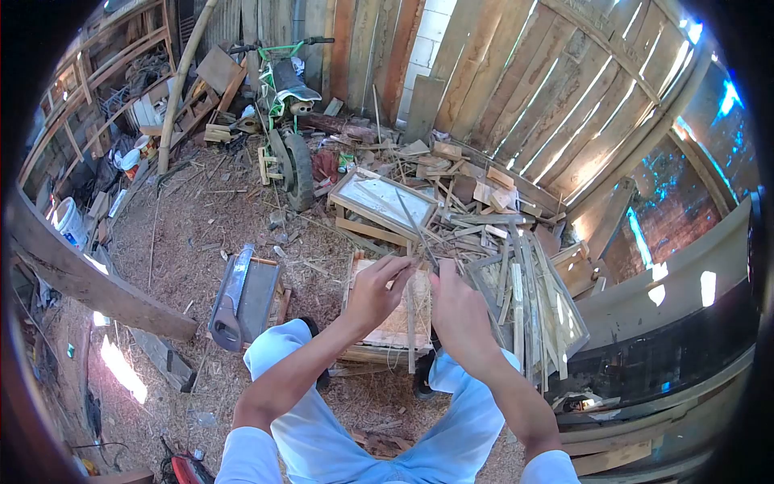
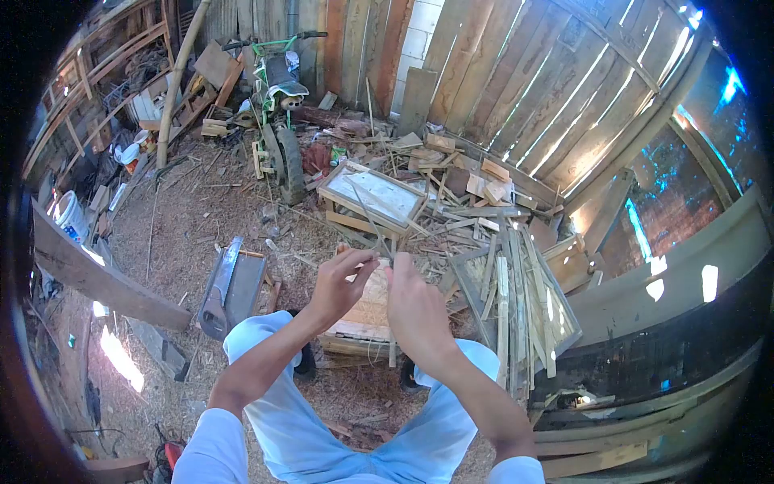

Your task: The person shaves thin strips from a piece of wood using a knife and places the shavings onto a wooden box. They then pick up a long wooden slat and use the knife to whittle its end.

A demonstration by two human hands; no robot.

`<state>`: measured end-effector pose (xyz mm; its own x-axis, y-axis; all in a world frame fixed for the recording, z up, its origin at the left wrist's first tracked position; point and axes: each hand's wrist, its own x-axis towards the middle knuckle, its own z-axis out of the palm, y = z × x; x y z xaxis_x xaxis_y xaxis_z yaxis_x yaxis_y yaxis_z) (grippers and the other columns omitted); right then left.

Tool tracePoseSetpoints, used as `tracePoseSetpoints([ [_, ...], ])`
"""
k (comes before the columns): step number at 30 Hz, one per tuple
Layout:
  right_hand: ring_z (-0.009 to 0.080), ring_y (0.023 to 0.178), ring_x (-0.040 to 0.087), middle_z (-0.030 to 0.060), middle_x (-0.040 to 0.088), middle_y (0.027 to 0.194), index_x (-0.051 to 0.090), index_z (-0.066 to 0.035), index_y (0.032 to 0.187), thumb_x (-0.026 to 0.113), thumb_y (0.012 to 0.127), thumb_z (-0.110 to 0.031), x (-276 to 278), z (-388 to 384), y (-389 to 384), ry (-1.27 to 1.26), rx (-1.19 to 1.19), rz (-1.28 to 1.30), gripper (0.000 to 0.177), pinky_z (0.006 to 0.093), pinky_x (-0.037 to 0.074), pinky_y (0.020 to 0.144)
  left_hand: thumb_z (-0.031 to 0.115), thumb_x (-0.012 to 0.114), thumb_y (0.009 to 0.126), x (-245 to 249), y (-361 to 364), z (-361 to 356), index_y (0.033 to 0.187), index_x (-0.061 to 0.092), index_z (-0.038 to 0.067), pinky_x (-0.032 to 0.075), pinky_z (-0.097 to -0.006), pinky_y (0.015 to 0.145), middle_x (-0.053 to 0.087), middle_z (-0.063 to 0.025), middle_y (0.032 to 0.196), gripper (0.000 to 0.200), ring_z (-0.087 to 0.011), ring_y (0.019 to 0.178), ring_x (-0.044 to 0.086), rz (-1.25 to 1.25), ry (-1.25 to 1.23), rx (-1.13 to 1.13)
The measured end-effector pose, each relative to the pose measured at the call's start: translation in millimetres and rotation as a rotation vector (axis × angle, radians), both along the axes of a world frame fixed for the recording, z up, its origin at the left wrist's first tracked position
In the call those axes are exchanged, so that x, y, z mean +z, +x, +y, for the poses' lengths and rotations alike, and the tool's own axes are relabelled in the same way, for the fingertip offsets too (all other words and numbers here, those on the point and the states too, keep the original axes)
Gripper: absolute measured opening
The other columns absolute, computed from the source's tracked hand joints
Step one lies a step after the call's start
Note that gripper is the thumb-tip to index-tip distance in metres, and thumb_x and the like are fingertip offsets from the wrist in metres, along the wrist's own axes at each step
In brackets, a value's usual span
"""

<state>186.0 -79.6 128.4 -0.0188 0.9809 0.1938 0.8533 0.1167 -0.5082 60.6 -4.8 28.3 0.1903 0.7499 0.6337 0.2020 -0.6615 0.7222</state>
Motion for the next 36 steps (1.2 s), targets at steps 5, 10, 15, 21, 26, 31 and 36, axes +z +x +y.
tracePoseSetpoints([
  [5,0.0496,0.071,0.057,0.0295,0.059,0.072,0.038,0.000,0.099,0.040,0.098,-0.019,-6,3,-1,0.077,-0.013,-0.135,0.019,0.0574,0.041,0.059,0.003,0.066,0.081,-3,-2,2,0.096,0.063,0.000,0.050,-0.0359,0.063,0.065,-0.0139,0.087,0.016,-0.0311,0.074,0.064,-0.027,0.017,0.009],
  [10,0.0501,0.068,0.056,0.0304,0.056,0.067,0.036,0.001,0.098,0.039,0.099,-0.019,-8,9,6,-0.052,0.074,0.090,0.020,0.0568,0.041,0.057,-0.001,0.067,0.080,7,-4,-2,0.095,0.065,0.001,0.059,-0.0296,0.066,0.067,-0.0100,0.092,0.015,-0.0192,0.083,0.068,-0.089,-0.082,-0.040],
  [15,0.0510,0.068,0.055,0.0300,0.055,0.065,0.037,0.001,0.097,0.042,0.098,-0.017,-22,13,5,-0.019,0.078,0.142,0.019,0.0571,0.037,0.056,0.000,0.066,0.081,5,-6,-2,0.096,0.061,0.000,0.058,-0.0308,0.067,0.064,-0.0116,0.092,0.015,-0.0226,0.081,0.066,-0.075,-0.126,-0.028],
  [21,0.0508,0.066,0.055,0.0310,0.056,0.066,0.034,0.001,0.097,0.039,0.098,-0.018,-26,15,6,-0.048,0.107,0.133,0.019,0.0578,0.040,0.056,-0.001,0.063,0.082,15,-7,-7,0.095,0.058,0.001,0.057,-0.0289,0.066,0.059,-0.0095,0.087,0.014,-0.0197,0.081,0.062,-0.178,-0.167,0.039],
  [26,0.0504,0.066,0.057,0.0306,0.057,0.068,0.034,0.000,0.097,0.038,0.098,-0.019,-21,14,0,-0.111,0.104,0.088,0.019,0.0582,0.042,0.058,0.003,0.069,0.078,32,-17,-1,0.099,0.061,0.004,0.048,-0.0289,0.058,0.061,-0.0090,0.089,0.022,-0.0181,0.076,0.059,-0.106,0.097,0.188],
  [31,0.0498,0.066,0.058,0.0305,0.058,0.068,0.035,0.001,0.098,0.037,0.098,-0.019,-40,21,0,-0.106,0.100,0.027,0.020,0.0591,0.044,0.059,0.010,0.074,0.075,75,-14,10,0.094,0.066,0.005,0.050,-0.0332,0.061,0.064,-0.0075,0.087,0.021,-0.0232,0.076,0.060,0.091,0.349,0.209],
  [36,0.0504,0.067,0.058,0.0306,0.059,0.069,0.035,0.001,0.099,0.036,0.097,-0.018,-44,17,2,-0.108,0.068,0.018,0.019,0.0589,0.044,0.060,0.014,0.071,0.077,91,-4,0,0.087,0.067,0.004,0.050,-0.0357,0.062,0.065,-0.0095,0.081,0.014,-0.0273,0.075,0.063,0.241,0.163,0.129],
])
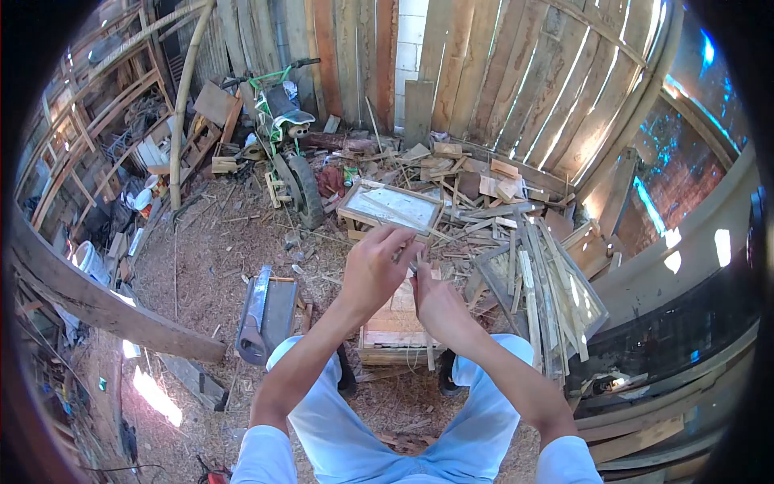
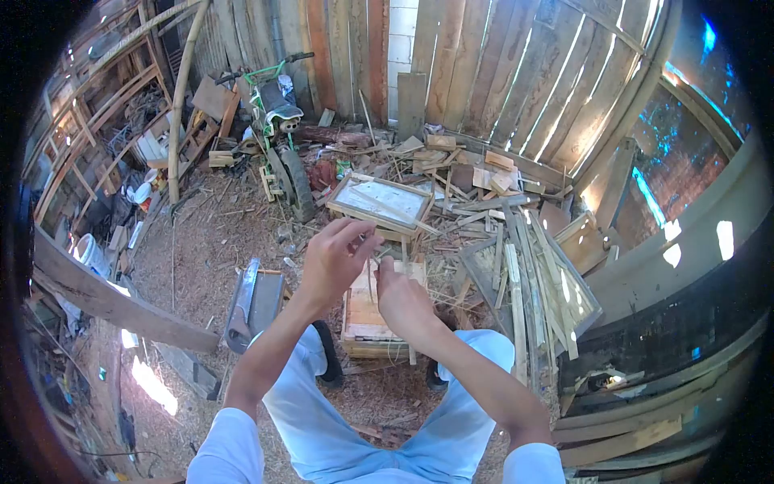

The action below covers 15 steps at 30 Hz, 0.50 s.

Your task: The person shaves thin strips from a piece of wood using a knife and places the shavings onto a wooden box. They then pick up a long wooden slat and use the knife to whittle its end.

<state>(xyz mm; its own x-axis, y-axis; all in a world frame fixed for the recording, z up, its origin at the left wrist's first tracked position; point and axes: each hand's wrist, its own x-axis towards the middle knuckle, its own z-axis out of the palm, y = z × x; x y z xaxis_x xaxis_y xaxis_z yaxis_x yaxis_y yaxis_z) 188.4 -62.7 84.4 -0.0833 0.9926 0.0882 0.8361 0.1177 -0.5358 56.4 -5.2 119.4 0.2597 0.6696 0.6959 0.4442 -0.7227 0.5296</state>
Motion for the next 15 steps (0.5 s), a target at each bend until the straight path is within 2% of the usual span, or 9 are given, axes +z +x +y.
tracePoseSetpoints([
  [2,0.0504,0.068,0.058,0.0307,0.059,0.069,0.035,0.001,0.099,0.036,0.097,-0.018,-2,1,-1,-0.015,-0.001,0.000,0.019,0.0587,0.044,0.060,0.008,0.071,0.078,-8,1,10,0.088,0.068,0.000,0.052,-0.0299,0.059,0.068,-0.0127,0.082,0.013,-0.0213,0.065,0.066,-0.039,-0.081,-0.058],
  [10,0.0503,0.073,0.058,0.0329,0.059,0.074,0.035,0.003,0.099,0.034,0.097,-0.017,-3,-5,-5,-0.007,0.011,0.095,0.020,0.0577,0.044,0.065,0.007,0.070,0.080,-2,-2,7,0.089,0.067,-0.002,0.052,-0.0295,0.059,0.068,-0.0137,0.080,0.014,-0.0201,0.066,0.067,-0.010,-0.079,-0.021],
  [15,0.0499,0.077,0.058,0.0331,0.058,0.074,0.036,0.004,0.100,0.033,0.096,-0.017,-60,-11,-2,0.021,0.044,0.141,0.021,0.0566,0.044,0.066,0.007,0.070,0.079,0,-1,2,0.088,0.067,-0.002,0.052,-0.0294,0.060,0.069,-0.0133,0.080,0.013,-0.0188,0.067,0.067,-0.010,-0.111,-0.016],
])
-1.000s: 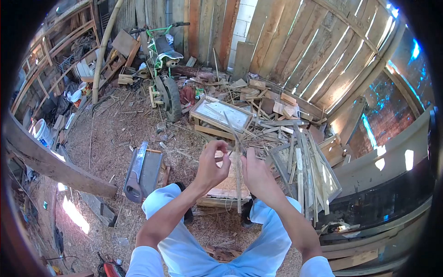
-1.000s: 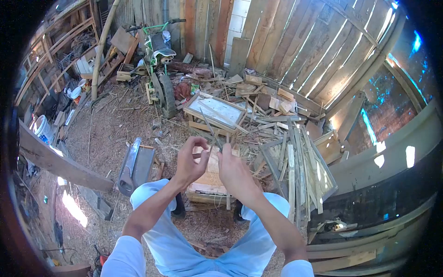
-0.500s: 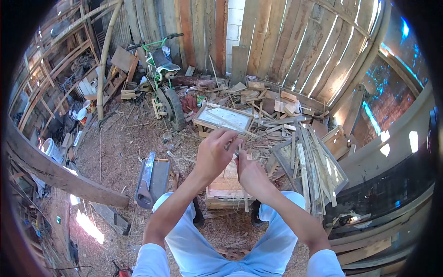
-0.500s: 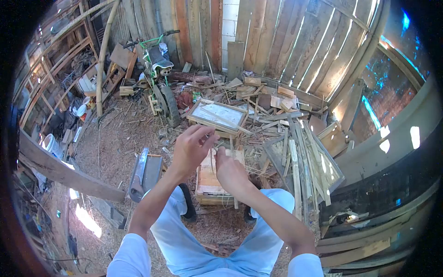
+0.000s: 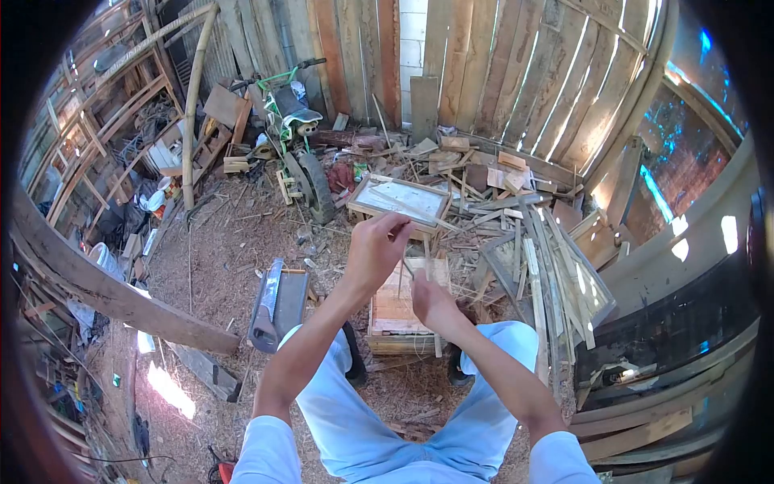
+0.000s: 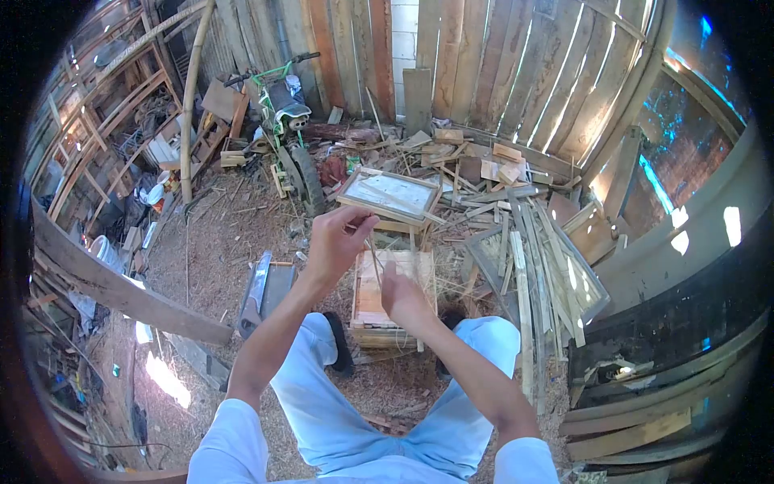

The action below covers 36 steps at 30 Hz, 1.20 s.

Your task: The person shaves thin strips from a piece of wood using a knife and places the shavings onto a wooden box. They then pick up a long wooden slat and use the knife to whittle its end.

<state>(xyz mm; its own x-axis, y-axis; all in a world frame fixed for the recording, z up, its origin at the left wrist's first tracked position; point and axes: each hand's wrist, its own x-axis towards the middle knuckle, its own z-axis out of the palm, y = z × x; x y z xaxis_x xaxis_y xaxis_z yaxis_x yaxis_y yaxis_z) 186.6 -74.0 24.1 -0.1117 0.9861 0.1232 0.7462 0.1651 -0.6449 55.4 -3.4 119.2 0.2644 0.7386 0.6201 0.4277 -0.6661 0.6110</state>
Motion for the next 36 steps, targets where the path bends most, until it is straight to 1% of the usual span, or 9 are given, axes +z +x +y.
tracePoseSetpoints([
  [5,0.0504,0.076,0.057,0.0325,0.058,0.074,0.037,0.004,0.101,0.032,0.096,-0.015,-26,8,-5,-0.073,-0.045,-0.047,0.021,0.0569,0.044,0.067,0.006,0.071,0.079,-7,1,-5,0.092,0.067,-0.001,0.053,-0.0282,0.059,0.068,-0.0112,0.083,0.015,-0.0166,0.068,0.066,-0.095,-0.041,-0.036],
  [10,0.0476,0.074,0.060,0.0309,0.060,0.075,0.039,0.005,0.104,0.034,0.095,-0.015,-7,11,-6,-0.166,-0.038,-0.082,0.023,0.0560,0.045,0.071,0.002,0.069,0.080,-50,-2,2,0.092,0.066,-0.002,0.054,-0.0274,0.060,0.067,-0.0100,0.085,0.013,-0.0159,0.072,0.065,-0.082,-0.111,-0.052],
  [12,0.0468,0.074,0.060,0.0306,0.061,0.076,0.040,0.006,0.103,0.035,0.093,-0.013,-52,13,2,-0.165,-0.021,-0.138,0.022,0.0553,0.046,0.071,0.006,0.069,0.081,-64,-2,5,0.093,0.064,0.000,0.053,-0.0289,0.060,0.066,-0.0120,0.086,0.015,-0.0215,0.072,0.067,-0.161,-0.098,-0.098],
  [15,0.0462,0.076,0.061,0.0307,0.061,0.077,0.041,0.006,0.103,0.038,0.090,-0.011,-105,-3,0,-0.218,-0.056,-0.198,0.021,0.0540,0.047,0.071,0.004,0.069,0.081,-66,-3,6,0.094,0.064,0.000,0.055,-0.0289,0.060,0.066,-0.0121,0.088,0.015,-0.0213,0.074,0.067,-0.195,-0.114,-0.102],
  [20,0.0483,0.080,0.059,0.0324,0.059,0.078,0.041,0.005,0.104,0.040,0.094,-0.018,-136,-8,0,-0.389,-0.077,-0.094,0.026,0.0551,0.045,0.070,0.003,0.067,0.082,-73,-13,6,0.097,0.064,-0.001,0.056,-0.0291,0.062,0.067,-0.0120,0.090,0.016,-0.0199,0.076,0.067,-0.215,-0.128,-0.046],
  [29,0.0485,0.079,0.059,0.0321,0.059,0.077,0.044,0.006,0.101,0.041,0.095,-0.018,-87,13,7,-0.308,-0.058,0.027,0.024,0.0543,0.044,0.069,0.004,0.064,0.085,-102,-15,28,0.104,0.063,0.000,0.056,-0.0292,0.065,0.068,-0.0124,0.090,0.020,-0.0200,0.079,0.068,-0.300,-0.246,-0.012],
  [34,0.0492,0.080,0.058,0.0297,0.061,0.079,0.048,0.000,0.103,0.041,0.097,-0.021,-45,9,18,0.029,-0.287,0.261,0.024,0.0532,0.043,0.067,0.006,0.064,0.086,-85,-18,20,0.104,0.064,0.001,0.056,-0.0287,0.064,0.069,-0.0116,0.089,0.019,-0.0187,0.078,0.068,-0.288,-0.179,-0.024],
  [35,0.0419,0.070,0.061,0.0238,0.060,0.073,0.052,0.000,0.101,0.043,0.097,-0.024,-34,9,22,0.138,-0.294,0.296,0.026,0.0473,0.044,0.062,0.007,0.064,0.086,-77,-17,15,0.103,0.064,0.001,0.056,-0.0286,0.063,0.068,-0.0112,0.088,0.018,-0.0180,0.077,0.068,-0.293,-0.195,-0.029],
  [36,0.0419,0.070,0.061,0.0238,0.060,0.073,0.052,0.000,0.101,0.043,0.097,-0.024,-19,9,24,0.156,-0.292,0.295,0.026,0.0473,0.044,0.062,0.007,0.065,0.086,-67,-16,10,0.103,0.064,0.001,0.056,-0.0285,0.062,0.068,-0.0107,0.087,0.018,-0.0173,0.076,0.068,-0.298,-0.212,-0.038],
])
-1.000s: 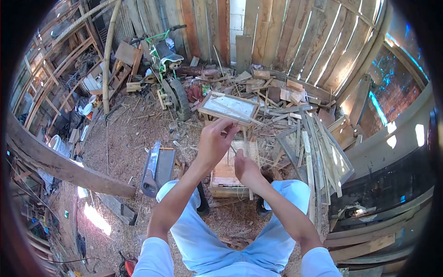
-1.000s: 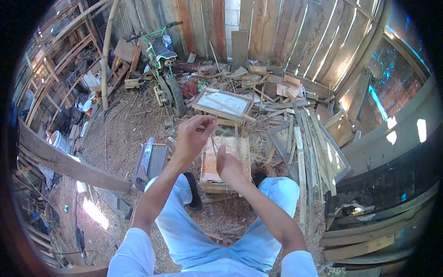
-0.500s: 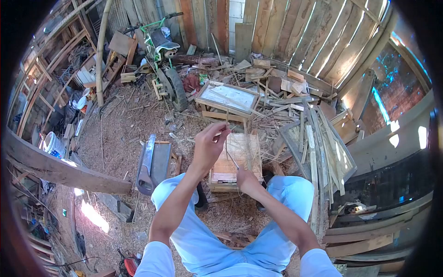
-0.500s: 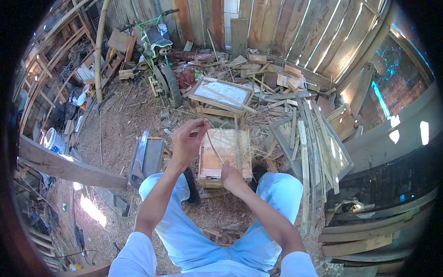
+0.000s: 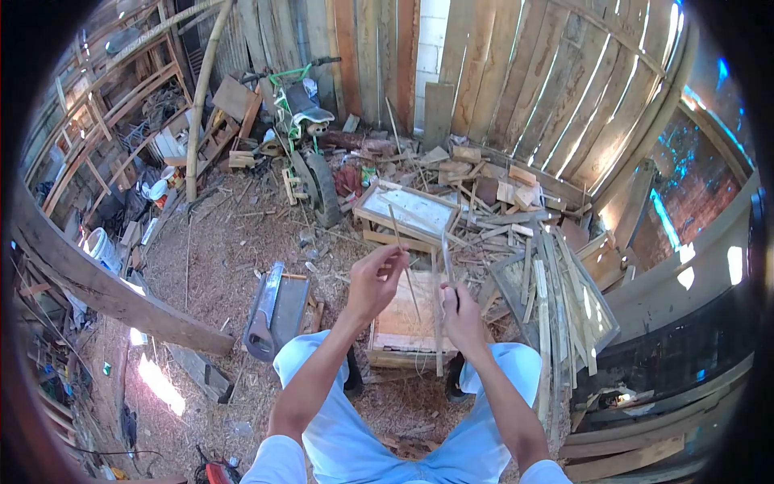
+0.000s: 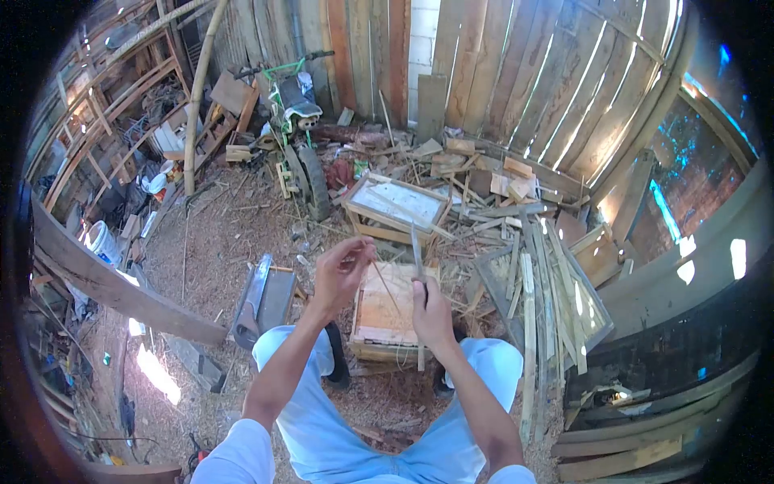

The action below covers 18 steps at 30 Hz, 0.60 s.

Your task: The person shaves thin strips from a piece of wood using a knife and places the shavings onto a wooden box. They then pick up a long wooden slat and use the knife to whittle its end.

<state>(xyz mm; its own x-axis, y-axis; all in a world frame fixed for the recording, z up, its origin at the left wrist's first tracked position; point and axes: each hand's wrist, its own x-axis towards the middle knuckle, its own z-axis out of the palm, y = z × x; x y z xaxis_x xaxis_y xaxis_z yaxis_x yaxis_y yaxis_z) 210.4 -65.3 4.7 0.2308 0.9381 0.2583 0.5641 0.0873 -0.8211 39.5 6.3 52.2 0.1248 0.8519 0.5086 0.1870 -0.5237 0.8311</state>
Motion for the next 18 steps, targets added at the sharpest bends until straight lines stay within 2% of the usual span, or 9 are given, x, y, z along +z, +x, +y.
tracePoseSetpoints([
  [2,0.0116,0.055,0.048,0.0052,0.050,0.064,0.056,0.000,0.104,0.045,0.098,-0.027,37,-5,5,0.064,0.042,0.169,0.029,0.0282,0.039,0.052,0.006,0.064,0.086,17,3,-10,0.101,0.064,0.001,0.055,-0.0269,0.059,0.067,-0.0098,0.086,0.016,-0.0158,0.072,0.067,0.009,0.032,-0.033],
  [3,0.0027,0.055,0.040,-0.0023,0.046,0.067,0.057,-0.003,0.103,0.045,0.099,-0.026,57,-10,2,0.088,0.059,0.287,0.026,0.0205,0.034,0.049,0.005,0.064,0.086,24,6,-16,0.101,0.064,0.001,0.055,-0.0260,0.058,0.066,-0.0093,0.087,0.016,-0.0152,0.072,0.067,-0.009,0.047,-0.078],
  [5,0.0026,0.056,0.042,-0.0028,0.048,0.068,0.057,-0.004,0.103,0.046,0.099,-0.024,88,-19,0,0.162,0.078,0.317,0.024,0.0195,0.034,0.048,0.004,0.064,0.086,43,6,-32,0.103,0.064,0.002,0.055,-0.0246,0.060,0.064,-0.0066,0.092,0.017,-0.0133,0.075,0.066,0.039,0.046,-0.160],
  [8,0.0019,0.056,0.045,-0.0034,0.052,0.072,0.058,-0.004,0.105,0.053,0.096,-0.020,126,-34,-4,0.246,0.086,0.369,0.019,0.0175,0.034,0.048,0.003,0.064,0.085,63,7,-53,0.105,0.065,0.004,0.055,-0.0246,0.059,0.064,-0.0074,0.089,0.019,-0.0129,0.073,0.066,0.099,0.114,-0.187],
  [10,0.0036,0.061,0.047,-0.0032,0.055,0.069,0.060,-0.001,0.104,0.058,0.092,-0.018,151,-45,-7,0.200,0.103,0.405,0.021,0.0212,0.039,0.054,0.002,0.065,0.084,67,9,-60,0.106,0.065,0.004,0.055,-0.0246,0.058,0.064,-0.0078,0.087,0.022,-0.0132,0.073,0.065,0.092,0.156,-0.214],
  [11,0.0018,0.060,0.044,-0.0029,0.056,0.072,0.060,-0.001,0.104,0.060,0.091,-0.017,160,-49,-8,0.201,0.132,0.397,0.021,0.0185,0.037,0.053,0.002,0.065,0.084,70,9,-65,0.106,0.065,0.004,0.056,-0.0251,0.058,0.064,-0.0079,0.087,0.022,-0.0137,0.073,0.065,0.109,0.170,-0.225],
  [14,0.0014,0.059,0.042,-0.0020,0.056,0.075,0.060,-0.001,0.104,0.061,0.091,-0.017,175,-51,-14,0.372,0.157,0.398,0.020,0.0185,0.034,0.052,0.001,0.065,0.083,81,10,-76,0.106,0.065,0.004,0.055,-0.0262,0.059,0.063,-0.0084,0.088,0.023,-0.0154,0.073,0.064,0.141,0.214,-0.252],
  [18,0.0025,0.059,0.041,-0.0007,0.057,0.077,0.061,-0.001,0.100,0.061,0.091,-0.017,189,-52,-8,0.410,0.184,0.441,0.019,0.0196,0.033,0.052,0.000,0.064,0.084,93,12,-86,0.106,0.065,0.004,0.055,-0.0261,0.061,0.064,-0.0087,0.091,0.023,-0.0159,0.075,0.065,0.182,0.227,-0.312],
])
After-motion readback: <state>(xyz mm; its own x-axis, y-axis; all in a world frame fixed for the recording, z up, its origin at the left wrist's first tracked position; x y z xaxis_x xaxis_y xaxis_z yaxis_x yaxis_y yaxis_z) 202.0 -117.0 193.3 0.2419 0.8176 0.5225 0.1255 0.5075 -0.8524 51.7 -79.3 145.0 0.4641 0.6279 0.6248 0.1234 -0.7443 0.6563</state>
